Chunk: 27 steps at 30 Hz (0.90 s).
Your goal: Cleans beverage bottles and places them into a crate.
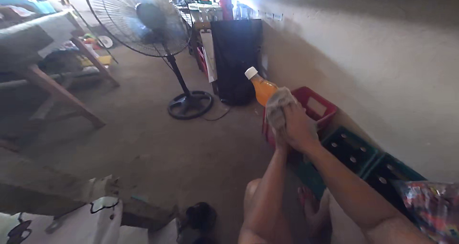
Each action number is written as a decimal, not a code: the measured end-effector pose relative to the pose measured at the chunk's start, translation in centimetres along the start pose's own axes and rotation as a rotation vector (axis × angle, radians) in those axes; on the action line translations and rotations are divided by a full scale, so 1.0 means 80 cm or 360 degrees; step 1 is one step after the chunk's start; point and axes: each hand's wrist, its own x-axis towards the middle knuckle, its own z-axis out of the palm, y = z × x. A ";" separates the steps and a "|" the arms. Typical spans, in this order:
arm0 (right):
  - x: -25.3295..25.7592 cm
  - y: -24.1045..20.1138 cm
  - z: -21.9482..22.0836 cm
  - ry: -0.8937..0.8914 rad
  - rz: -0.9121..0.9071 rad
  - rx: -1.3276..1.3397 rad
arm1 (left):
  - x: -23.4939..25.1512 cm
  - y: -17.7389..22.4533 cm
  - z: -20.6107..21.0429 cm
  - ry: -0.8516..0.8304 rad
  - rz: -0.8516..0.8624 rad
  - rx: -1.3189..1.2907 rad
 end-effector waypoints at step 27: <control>-0.088 0.056 0.066 0.0137 0.1657 0.2213 | 0.031 -0.020 -0.048 0.0437 0.0751 -0.0124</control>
